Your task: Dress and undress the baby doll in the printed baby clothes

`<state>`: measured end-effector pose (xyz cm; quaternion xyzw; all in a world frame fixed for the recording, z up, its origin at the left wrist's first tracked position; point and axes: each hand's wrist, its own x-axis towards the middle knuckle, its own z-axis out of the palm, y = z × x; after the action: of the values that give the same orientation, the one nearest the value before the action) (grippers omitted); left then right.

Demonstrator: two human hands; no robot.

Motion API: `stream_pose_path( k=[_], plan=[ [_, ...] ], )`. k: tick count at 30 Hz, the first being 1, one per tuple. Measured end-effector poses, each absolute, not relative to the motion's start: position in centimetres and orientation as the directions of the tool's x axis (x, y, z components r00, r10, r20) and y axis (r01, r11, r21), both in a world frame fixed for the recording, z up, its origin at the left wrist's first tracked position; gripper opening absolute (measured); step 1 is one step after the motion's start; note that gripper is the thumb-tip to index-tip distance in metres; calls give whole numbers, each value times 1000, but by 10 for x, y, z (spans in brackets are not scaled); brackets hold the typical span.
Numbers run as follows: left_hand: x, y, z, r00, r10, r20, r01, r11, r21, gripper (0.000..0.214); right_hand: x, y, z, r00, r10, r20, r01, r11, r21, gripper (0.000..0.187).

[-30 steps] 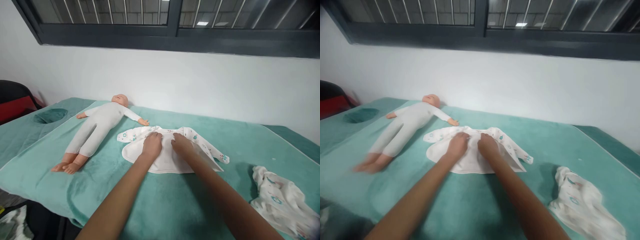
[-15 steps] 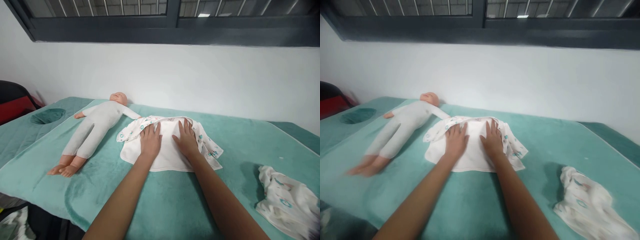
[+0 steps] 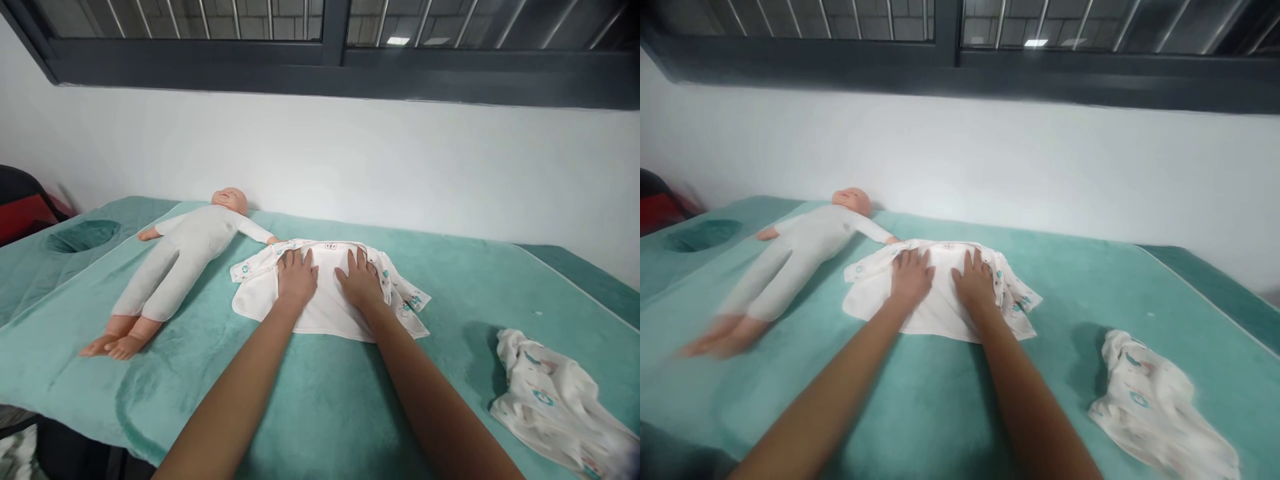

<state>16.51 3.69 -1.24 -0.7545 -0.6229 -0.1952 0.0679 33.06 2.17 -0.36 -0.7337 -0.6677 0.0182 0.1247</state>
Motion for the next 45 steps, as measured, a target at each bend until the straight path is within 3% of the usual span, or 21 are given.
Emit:
stream_pose_path(
  k=[6, 13, 17, 21, 25, 28, 31, 34, 36, 40, 45],
  plan=[
    [162, 41, -13, 180, 942, 282, 960, -231, 160, 52, 341, 30, -7, 16, 998, 58, 986, -6, -166, 70],
    [161, 39, -13, 169, 940, 298, 951, -234, 200, 49, 344, 28, -7, -2, 991, 135, 991, 20, -131, 63],
    [163, 37, -9, 173, 926, 336, 932, -264, 249, 41, 345, 22, -4, -118, 980, 157, 984, 137, -115, 50],
    [156, 35, 1, 156, 916, 369, 896, -289, 337, 35, 342, 14, -2, -362, 918, 161, 917, 382, -117, 49],
    [112, 28, 12, -8, 860, 510, 848, -264, 459, 40, 332, 9, -3, -454, 877, 155, 871, 474, -129, 57],
    [63, 20, 15, -224, 802, 554, 859, -107, 501, 32, 325, 9, -5, -434, 889, 150, 887, 450, -103, 60],
    [29, 16, 14, -379, 841, 387, 863, 169, 477, 43, 317, 11, -7, -422, 895, 145, 897, 435, -73, 60],
    [19, 15, 13, -405, 893, 198, 831, 269, 487, 46, 310, 16, -8, -426, 896, 124, 899, 434, -54, 61],
    [21, 16, 13, -413, 895, 170, 777, 249, 578, 40, 304, 21, -9, -427, 898, 107, 901, 433, -37, 64],
    [23, 19, 13, -449, 847, 286, 584, 36, 811, 30, 284, 38, -12, -419, 903, 93, 907, 421, -9, 65],
    [19, 26, 10, -477, 813, 334, 391, -144, 909, 33, 252, 53, -15, -374, 913, 162, 924, 382, -24, 65]
  ],
)
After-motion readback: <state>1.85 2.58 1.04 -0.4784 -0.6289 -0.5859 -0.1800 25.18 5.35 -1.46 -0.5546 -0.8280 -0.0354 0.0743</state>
